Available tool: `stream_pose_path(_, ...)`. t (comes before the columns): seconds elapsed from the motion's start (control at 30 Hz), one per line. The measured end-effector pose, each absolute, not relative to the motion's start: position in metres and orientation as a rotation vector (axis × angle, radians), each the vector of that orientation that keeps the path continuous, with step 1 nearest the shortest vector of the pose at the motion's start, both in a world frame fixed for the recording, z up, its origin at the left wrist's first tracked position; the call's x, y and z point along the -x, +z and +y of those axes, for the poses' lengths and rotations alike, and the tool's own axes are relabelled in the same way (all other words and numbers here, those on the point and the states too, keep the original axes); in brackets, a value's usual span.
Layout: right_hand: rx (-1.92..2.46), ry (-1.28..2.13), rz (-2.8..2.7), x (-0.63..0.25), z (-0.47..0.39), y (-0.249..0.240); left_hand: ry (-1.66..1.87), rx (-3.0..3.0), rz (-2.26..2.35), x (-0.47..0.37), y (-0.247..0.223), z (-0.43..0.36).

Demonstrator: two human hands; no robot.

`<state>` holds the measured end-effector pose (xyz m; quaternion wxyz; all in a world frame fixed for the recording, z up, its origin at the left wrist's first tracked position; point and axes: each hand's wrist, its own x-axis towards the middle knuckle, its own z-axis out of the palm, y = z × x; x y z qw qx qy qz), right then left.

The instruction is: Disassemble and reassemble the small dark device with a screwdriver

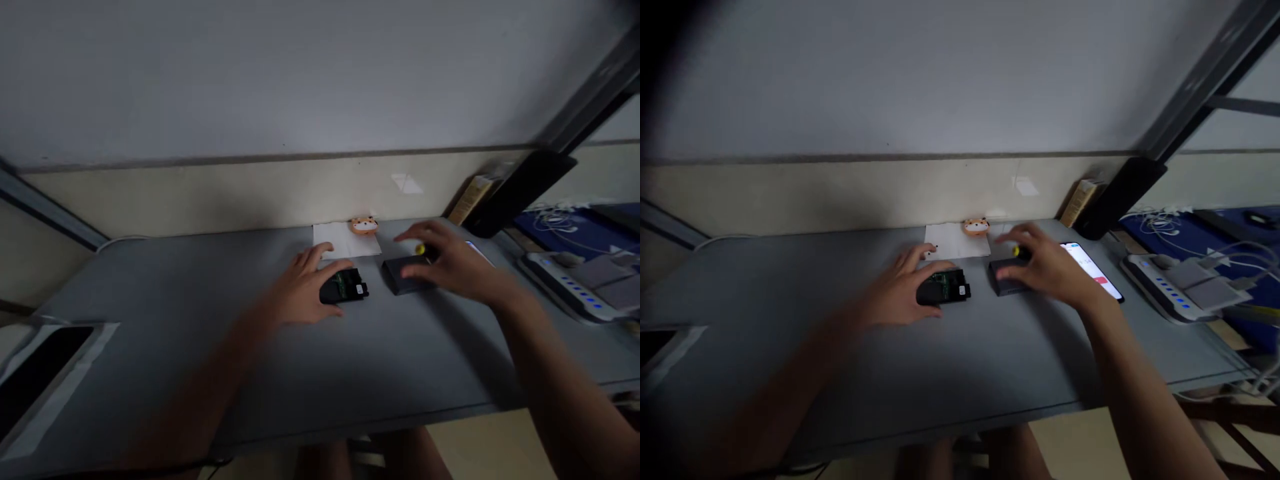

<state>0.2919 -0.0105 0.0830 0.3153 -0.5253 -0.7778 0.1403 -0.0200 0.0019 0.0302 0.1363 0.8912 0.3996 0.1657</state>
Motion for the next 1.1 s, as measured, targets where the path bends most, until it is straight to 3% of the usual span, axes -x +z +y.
stream_pose_path(0.1,1.678,0.349,-2.306,-0.313,-0.028,0.062,0.388,-2.491,1.251,0.035,0.036,0.004)
stream_pose_path(0.27,1.699,0.304,-2.345,-0.327,-0.024,0.061,0.421,-2.421,1.202,0.049,0.030,0.013)
stream_pose_path(0.57,1.504,0.792,-2.323,-0.264,0.000,0.078,0.537,-2.373,1.239,0.034,0.028,0.010)
stream_pose_path(0.9,1.321,0.498,-2.535,-0.222,-0.007,0.055,0.510,-2.453,1.282,0.022,0.021,0.010)
stream_pose_path(1.0,1.196,0.597,-2.425,-0.214,-0.005,0.061,0.476,-2.455,1.295,0.022,0.021,0.010)
stream_pose_path(1.1,1.038,0.590,-1.942,-0.212,0.005,0.069,0.535,-2.469,1.221,0.021,0.022,0.007)
